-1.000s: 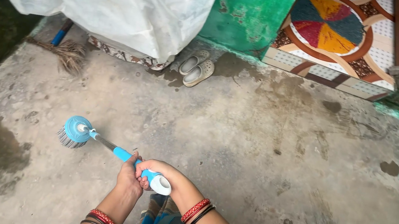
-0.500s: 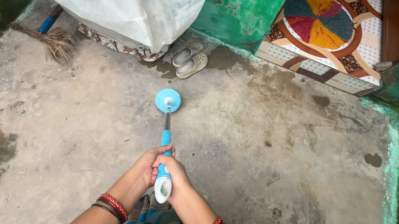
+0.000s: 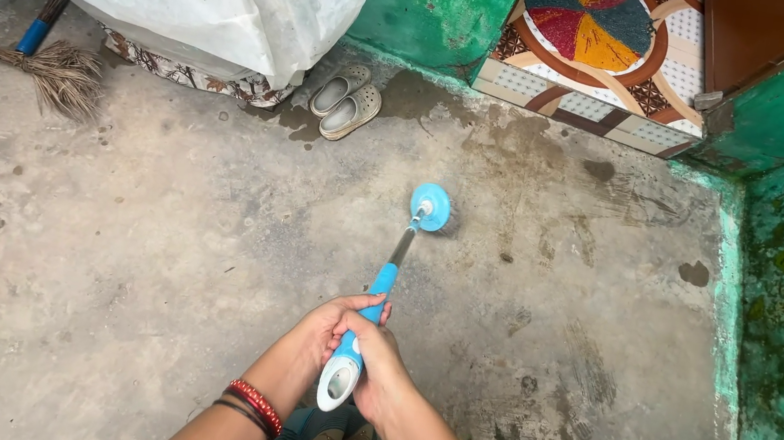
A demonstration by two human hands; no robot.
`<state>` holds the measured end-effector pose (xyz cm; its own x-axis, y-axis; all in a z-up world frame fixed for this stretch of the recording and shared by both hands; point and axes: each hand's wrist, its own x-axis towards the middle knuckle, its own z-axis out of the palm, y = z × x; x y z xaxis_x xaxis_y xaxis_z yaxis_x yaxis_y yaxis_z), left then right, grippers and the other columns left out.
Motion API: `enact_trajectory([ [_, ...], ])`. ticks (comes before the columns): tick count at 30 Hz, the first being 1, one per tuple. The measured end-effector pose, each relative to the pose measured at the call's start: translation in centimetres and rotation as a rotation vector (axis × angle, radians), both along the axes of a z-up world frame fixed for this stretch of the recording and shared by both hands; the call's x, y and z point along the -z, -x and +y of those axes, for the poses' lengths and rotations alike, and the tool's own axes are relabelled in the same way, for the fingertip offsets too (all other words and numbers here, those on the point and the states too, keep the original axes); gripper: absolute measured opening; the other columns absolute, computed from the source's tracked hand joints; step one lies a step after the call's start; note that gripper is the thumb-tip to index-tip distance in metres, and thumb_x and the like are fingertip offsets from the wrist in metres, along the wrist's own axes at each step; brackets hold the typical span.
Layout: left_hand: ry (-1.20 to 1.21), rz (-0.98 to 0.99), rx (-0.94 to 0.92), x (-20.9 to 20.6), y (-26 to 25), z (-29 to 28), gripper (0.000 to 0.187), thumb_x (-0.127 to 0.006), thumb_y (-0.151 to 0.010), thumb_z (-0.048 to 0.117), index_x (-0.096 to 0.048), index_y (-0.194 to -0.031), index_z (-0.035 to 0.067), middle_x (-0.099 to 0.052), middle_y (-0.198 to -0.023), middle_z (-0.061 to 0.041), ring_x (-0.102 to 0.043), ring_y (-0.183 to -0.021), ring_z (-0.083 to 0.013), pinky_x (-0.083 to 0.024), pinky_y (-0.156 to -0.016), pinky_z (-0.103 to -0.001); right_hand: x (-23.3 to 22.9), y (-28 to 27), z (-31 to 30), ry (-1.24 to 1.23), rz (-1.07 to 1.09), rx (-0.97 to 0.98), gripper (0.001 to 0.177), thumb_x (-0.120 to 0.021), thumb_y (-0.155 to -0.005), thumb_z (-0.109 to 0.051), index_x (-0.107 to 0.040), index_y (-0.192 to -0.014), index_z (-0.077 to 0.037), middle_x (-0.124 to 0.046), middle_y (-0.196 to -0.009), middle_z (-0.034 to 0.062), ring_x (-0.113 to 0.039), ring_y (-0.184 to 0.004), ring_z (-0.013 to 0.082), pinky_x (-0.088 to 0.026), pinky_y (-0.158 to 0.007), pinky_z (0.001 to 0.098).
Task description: Scrubbing the concrete floor with a blue long-handled brush.
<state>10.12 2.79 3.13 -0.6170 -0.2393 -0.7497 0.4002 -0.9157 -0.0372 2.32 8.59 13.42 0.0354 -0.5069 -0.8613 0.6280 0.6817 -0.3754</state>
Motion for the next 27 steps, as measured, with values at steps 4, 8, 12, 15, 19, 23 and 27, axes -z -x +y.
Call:
enact_trajectory([
  [4, -0.009, -0.052, -0.056, -0.3, -7.2, 2.7, 0.021, -0.076, -0.086, 0.023, -0.068, -0.091, 0.005, -0.07, -0.073, -0.005, -0.06, -0.049, -0.0138, -0.051, -0.043, -0.026, 2.1, -5.2, 1.4, -0.043, -0.075, -0.093, 0.011, -0.067, -0.078, -0.008, -0.06, -0.081, -0.001, -0.06, -0.068, 0.0099, -0.061, -0.057, 0.0211, -0.056, -0.056, 0.0327],
  [8, -0.048, -0.149, -0.217, 0.1, -16.3, 5.6, 0.021, -0.077, -0.086, 0.025, -0.069, -0.088, 0.005, -0.07, -0.069, -0.004, -0.052, -0.039, -0.0117, -0.043, -0.034, -0.024, 4.2, -12.5, 2.0, -0.059, -0.208, -0.324, 0.012, -0.068, -0.08, -0.011, -0.061, -0.083, -0.001, -0.061, -0.069, 0.009, -0.062, -0.058, 0.0197, -0.057, -0.056, 0.031],
  [12, -0.172, -0.345, -0.534, -0.1, -24.2, 8.1, 0.018, -0.067, -0.097, 0.023, -0.063, -0.097, 0.005, -0.066, -0.078, -0.006, -0.056, -0.046, -0.015, -0.046, -0.038, -0.027, 5.5, -19.3, 1.9, -0.072, -0.336, -0.578, 0.011, -0.068, -0.083, -0.01, -0.061, -0.085, -0.002, -0.061, -0.07, 0.0064, -0.061, -0.058, 0.0166, -0.057, -0.055, 0.0287],
  [15, -0.068, -0.491, -0.504, 1.8, -29.5, 9.6, 0.021, -0.07, -0.088, 0.03, -0.065, -0.087, 0.01, -0.064, -0.066, -0.001, -0.035, -0.031, -0.011, -0.025, -0.023, -0.026, 6.9, -23.4, 1.0, -0.093, -0.441, -0.714, 0.009, -0.067, -0.085, -0.008, -0.06, -0.086, -0.003, -0.059, -0.07, 0.0046, -0.059, -0.057, 0.013, -0.055, -0.053, 0.0246],
  [19, -0.065, -0.569, -0.643, 0.7, -32.9, 10.3, 0.02, -0.069, -0.091, 0.03, -0.064, -0.089, 0.01, -0.057, -0.065, -0.001, -0.038, -0.035, -0.0116, -0.027, -0.026, -0.025, 6.0, -26.7, 0.1, -0.105, -0.529, -0.807, 0.009, -0.067, -0.086, -0.006, -0.059, -0.086, -0.003, -0.058, -0.072, 0.0037, -0.058, -0.056, 0.0095, -0.052, -0.052, 0.0204],
  [23, -0.104, -0.676, -0.723, -1.6, -33.3, 11.2, 0.02, -0.067, -0.092, 0.027, -0.061, -0.089, 0.009, -0.053, -0.065, -0.004, -0.041, -0.037, -0.0156, -0.032, -0.029, -0.028, 4.3, -27.5, 0.5, -0.093, -0.542, -0.86, 0.01, -0.067, -0.085, -0.007, -0.056, -0.083, -0.006, -0.057, -0.07, 0.0022, -0.055, -0.053, 0.0076, -0.048, -0.049, 0.0182],
  [27, -0.067, -0.599, -0.688, -2.2, -32.7, 11.1, 0.02, -0.067, -0.088, 0.029, -0.06, -0.082, 0.011, -0.05, -0.058, -0.002, -0.035, -0.033, -0.0157, -0.025, -0.026, -0.029, 3.7, -27.4, 1.2, -0.1, -0.473, -0.817, 0.013, -0.067, -0.085, -0.008, -0.055, -0.082, -0.008, -0.057, -0.069, 0.0025, -0.055, -0.053, 0.0083, -0.047, -0.049, 0.0204],
])
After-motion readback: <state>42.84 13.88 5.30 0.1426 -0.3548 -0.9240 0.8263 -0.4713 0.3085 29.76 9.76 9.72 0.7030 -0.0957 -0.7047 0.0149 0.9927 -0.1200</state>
